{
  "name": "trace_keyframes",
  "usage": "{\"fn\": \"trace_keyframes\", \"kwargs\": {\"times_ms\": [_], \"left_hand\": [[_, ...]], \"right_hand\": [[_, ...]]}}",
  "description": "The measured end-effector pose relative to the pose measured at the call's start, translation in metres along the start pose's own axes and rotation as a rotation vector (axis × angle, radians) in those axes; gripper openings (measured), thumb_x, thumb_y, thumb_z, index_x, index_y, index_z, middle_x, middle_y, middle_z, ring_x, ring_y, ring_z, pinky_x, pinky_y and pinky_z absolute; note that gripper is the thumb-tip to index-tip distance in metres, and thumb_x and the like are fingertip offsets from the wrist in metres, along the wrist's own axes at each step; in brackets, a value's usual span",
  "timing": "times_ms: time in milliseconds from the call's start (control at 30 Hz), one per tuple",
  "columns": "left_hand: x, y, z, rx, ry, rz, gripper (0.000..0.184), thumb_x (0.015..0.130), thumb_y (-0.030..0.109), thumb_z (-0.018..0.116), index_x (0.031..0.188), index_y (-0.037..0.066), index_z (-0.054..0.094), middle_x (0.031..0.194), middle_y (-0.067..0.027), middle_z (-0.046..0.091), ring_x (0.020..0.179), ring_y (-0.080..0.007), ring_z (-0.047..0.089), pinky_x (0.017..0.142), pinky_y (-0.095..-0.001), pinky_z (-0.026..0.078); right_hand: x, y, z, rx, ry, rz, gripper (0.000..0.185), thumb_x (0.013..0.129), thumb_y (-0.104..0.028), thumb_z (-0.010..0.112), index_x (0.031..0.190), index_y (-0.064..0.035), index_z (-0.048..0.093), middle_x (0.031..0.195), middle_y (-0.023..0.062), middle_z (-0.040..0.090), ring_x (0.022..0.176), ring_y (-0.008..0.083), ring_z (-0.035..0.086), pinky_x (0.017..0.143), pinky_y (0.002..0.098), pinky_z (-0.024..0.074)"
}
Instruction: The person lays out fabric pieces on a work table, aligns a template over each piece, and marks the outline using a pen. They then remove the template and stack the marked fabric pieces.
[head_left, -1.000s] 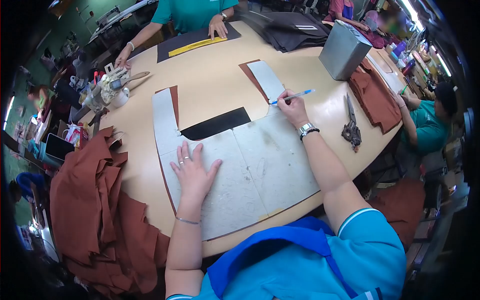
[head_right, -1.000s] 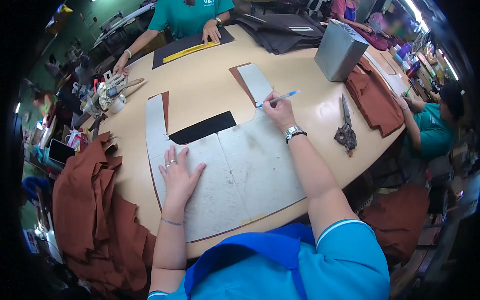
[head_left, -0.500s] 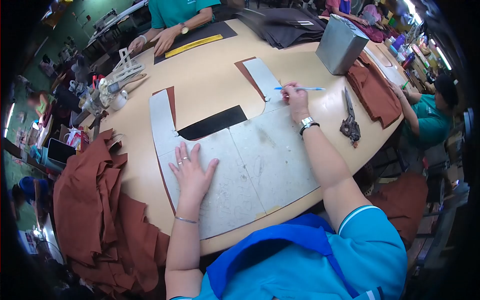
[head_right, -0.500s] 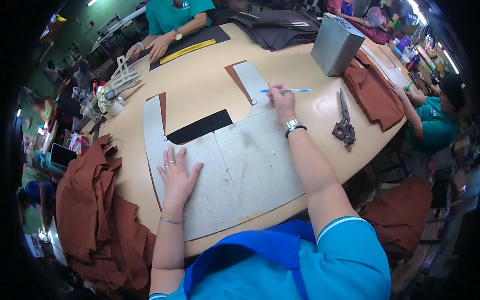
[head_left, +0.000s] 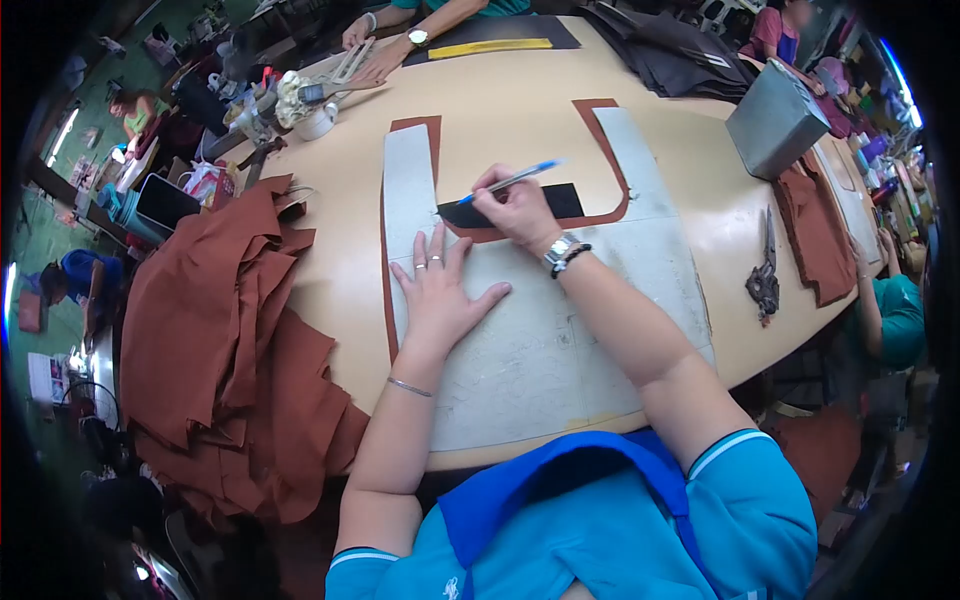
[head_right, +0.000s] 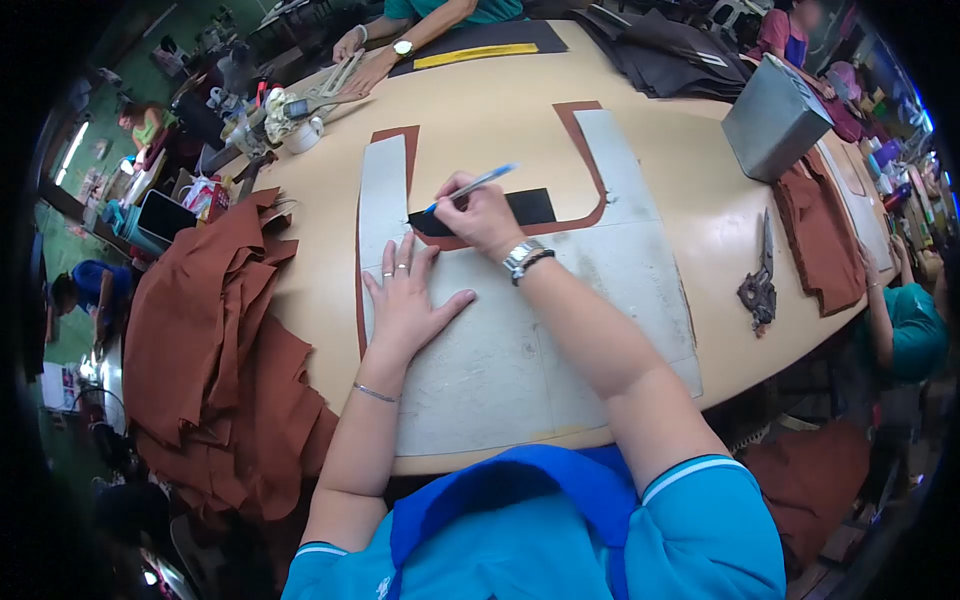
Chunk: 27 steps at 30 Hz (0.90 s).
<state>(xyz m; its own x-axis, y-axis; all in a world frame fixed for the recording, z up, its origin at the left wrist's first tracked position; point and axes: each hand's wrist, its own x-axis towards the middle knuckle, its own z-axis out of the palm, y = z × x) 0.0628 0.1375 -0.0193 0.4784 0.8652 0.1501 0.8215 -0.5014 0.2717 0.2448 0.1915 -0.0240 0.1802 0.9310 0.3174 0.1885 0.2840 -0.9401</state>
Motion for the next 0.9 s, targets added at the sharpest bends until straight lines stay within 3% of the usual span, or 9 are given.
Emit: {"fn": "trace_keyframes", "kwargs": {"times_ms": [233, 433, 533, 633, 733, 833, 900], "left_hand": [[-0.006, 0.011, -0.021, 0.085, -0.113, -0.072, 0.091, 0.074, 0.074, 0.062, 0.137, 0.010, 0.045, 0.152, -0.0183, 0.030, 0.144, -0.0418, 0.018, 0.103, -0.0768, 0.012], [-0.009, 0.004, -0.008, 0.004, -0.054, -0.057, 0.090, 0.074, 0.072, 0.063, 0.136, 0.009, 0.045, 0.153, -0.0209, 0.025, 0.145, -0.0420, 0.013, 0.102, -0.0773, 0.014], [-0.010, 0.003, -0.007, 0.011, -0.067, -0.062, 0.090, 0.075, 0.072, 0.062, 0.137, 0.009, 0.045, 0.154, -0.0211, 0.022, 0.146, -0.0423, 0.010, 0.103, -0.0775, 0.012], [-0.010, 0.001, -0.004, 0.012, -0.063, -0.063, 0.091, 0.075, 0.073, 0.061, 0.137, 0.009, 0.044, 0.154, -0.0211, 0.022, 0.146, -0.0426, 0.010, 0.103, -0.0775, 0.011], [-0.010, 0.001, -0.005, 0.002, -0.072, -0.062, 0.092, 0.075, 0.074, 0.061, 0.138, 0.009, 0.044, 0.154, -0.0210, 0.022, 0.146, -0.0428, 0.009, 0.103, -0.0771, 0.010], [-0.010, 0.001, -0.003, 0.000, -0.057, -0.056, 0.092, 0.075, 0.073, 0.061, 0.137, 0.009, 0.044, 0.155, -0.0208, 0.021, 0.146, -0.0433, 0.008, 0.103, -0.0775, 0.009], [-0.010, 0.002, -0.008, -0.027, -0.083, -0.065, 0.088, 0.076, 0.069, 0.064, 0.138, 0.008, 0.044, 0.154, -0.0216, 0.021, 0.146, -0.0425, 0.011, 0.104, -0.0761, 0.012]], "right_hand": [[0.002, 0.008, 0.029, -0.037, -0.017, 0.059, 0.013, 0.083, -0.014, 0.065, 0.085, -0.0015, 0.063, 0.068, 0.0046, 0.064, 0.062, 0.0085, 0.059, 0.058, 0.0254, 0.0484], [0.003, 0.011, 0.032, -0.115, -0.015, -0.062, 0.013, 0.084, -0.015, 0.065, 0.086, -0.0018, 0.065, 0.069, 0.0072, 0.065, 0.059, 0.0112, 0.059, 0.056, 0.0267, 0.0480], [0.003, 0.009, 0.028, -0.196, -0.110, 0.000, 0.010, 0.088, -0.010, 0.063, 0.090, 0.0000, 0.063, 0.081, 0.0046, 0.068, 0.073, 0.0080, 0.064, 0.067, 0.0237, 0.0522], [0.003, 0.010, 0.032, -0.151, -0.024, -0.070, 0.012, 0.085, -0.015, 0.065, 0.087, -0.0028, 0.065, 0.074, 0.0073, 0.067, 0.064, 0.0126, 0.061, 0.059, 0.0282, 0.0495], [0.003, 0.012, 0.032, -0.156, -0.043, -0.061, 0.013, 0.084, -0.015, 0.066, 0.087, -0.0025, 0.066, 0.076, 0.0076, 0.068, 0.066, 0.0125, 0.061, 0.061, 0.0277, 0.0499], [0.005, 0.013, 0.032, -0.080, -0.047, -0.038, 0.016, 0.090, -0.017, 0.062, 0.096, -0.0021, 0.066, 0.083, 0.0069, 0.069, 0.070, 0.0122, 0.061, 0.066, 0.0259, 0.0505], [0.000, -0.003, 0.020, 0.104, -0.018, 0.115, 0.020, 0.095, -0.018, 0.058, 0.104, -0.0021, 0.064, 0.089, 0.0063, 0.069, 0.075, 0.0122, 0.062, 0.070, 0.0254, 0.0510]]}}
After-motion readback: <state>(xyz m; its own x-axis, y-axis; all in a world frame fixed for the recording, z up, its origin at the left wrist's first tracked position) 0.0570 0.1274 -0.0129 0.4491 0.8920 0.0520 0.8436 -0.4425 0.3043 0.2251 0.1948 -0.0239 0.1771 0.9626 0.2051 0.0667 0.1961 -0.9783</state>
